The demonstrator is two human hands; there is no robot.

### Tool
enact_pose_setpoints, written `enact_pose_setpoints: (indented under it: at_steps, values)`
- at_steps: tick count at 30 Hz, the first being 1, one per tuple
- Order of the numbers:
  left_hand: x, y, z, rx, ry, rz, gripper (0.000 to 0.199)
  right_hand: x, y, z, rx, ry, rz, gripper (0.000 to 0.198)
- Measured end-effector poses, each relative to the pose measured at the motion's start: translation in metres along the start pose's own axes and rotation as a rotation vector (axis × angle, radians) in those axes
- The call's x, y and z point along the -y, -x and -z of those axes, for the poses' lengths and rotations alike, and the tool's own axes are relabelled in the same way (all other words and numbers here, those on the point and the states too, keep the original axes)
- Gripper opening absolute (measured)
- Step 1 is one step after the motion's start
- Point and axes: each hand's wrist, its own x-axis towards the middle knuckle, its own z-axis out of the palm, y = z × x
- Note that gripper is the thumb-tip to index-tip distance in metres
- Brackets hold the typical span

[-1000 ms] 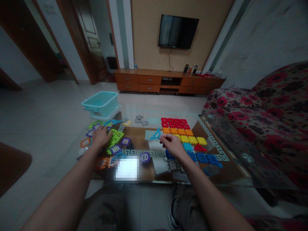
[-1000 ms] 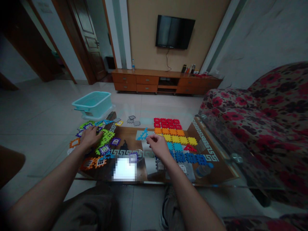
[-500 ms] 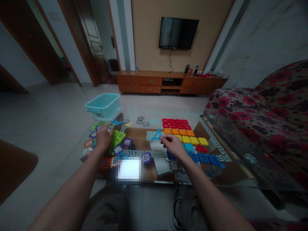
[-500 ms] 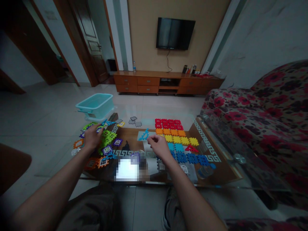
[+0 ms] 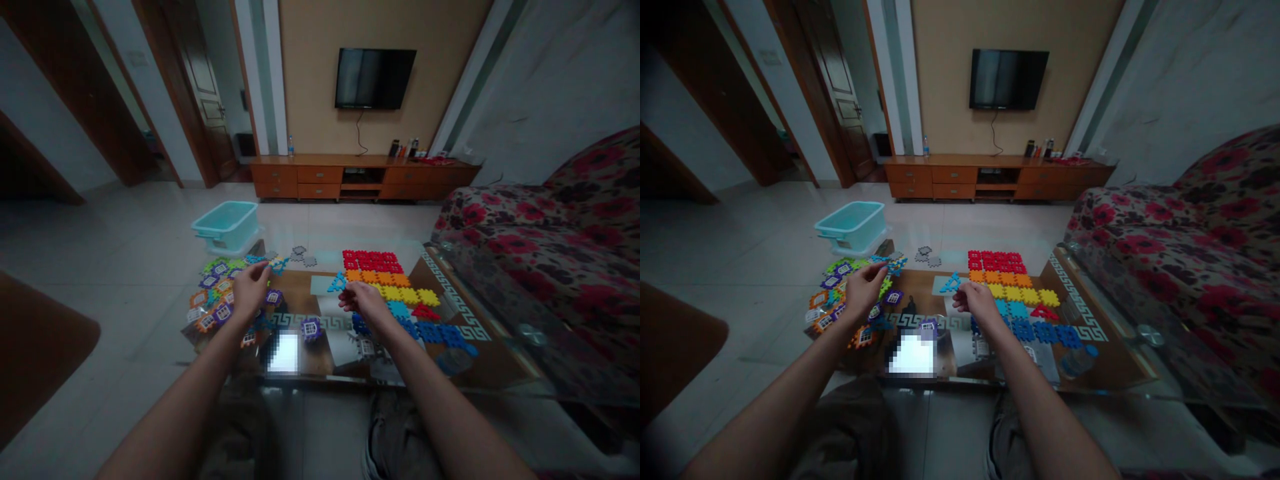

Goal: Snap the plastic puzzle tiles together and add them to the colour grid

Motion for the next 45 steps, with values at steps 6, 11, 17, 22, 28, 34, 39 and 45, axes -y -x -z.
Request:
enact_pose_setpoints:
  at_steps: [6,11,17,22,28,34,39,45]
  values:
    - [-0.03,0.032,-0.02,0.141,0.487,0.331,0.036,0.009,0.009,-0.001,0.003,-0.255,-0.081,0.013]
    - [-0.055,0.059,-0.03,0.247,0.682,0.467,0.023,0.016,0.015,0.0,0.029,-0.306,-0.072,0.017]
    - [-0.064,0.069,-0.039,0.27,0.717,0.568,0.021,0.017,0.016,-0.001,0.04,-0.309,-0.071,0.022]
    - [-0.062,0.067,-0.041,0.231,0.822,0.594,0.023,0.018,0.016,-0.003,0.042,-0.25,-0.073,0.027]
    - [-0.056,0.068,-0.042,0.23,0.849,0.551,0.026,0.016,0.016,-0.004,0.058,-0.237,-0.093,0.031]
    - [-0.044,0.068,-0.045,0.218,0.724,0.441,0.033,0.015,0.017,0.0,0.069,-0.255,-0.113,0.022]
    - [-0.045,0.069,-0.045,0.245,0.744,0.44,0.043,0.014,0.014,0.001,0.049,-0.267,-0.112,0.023]
    - [-0.05,0.074,-0.046,0.339,0.696,0.425,0.043,0.012,0.014,0.001,0.055,-0.227,-0.066,0.039]
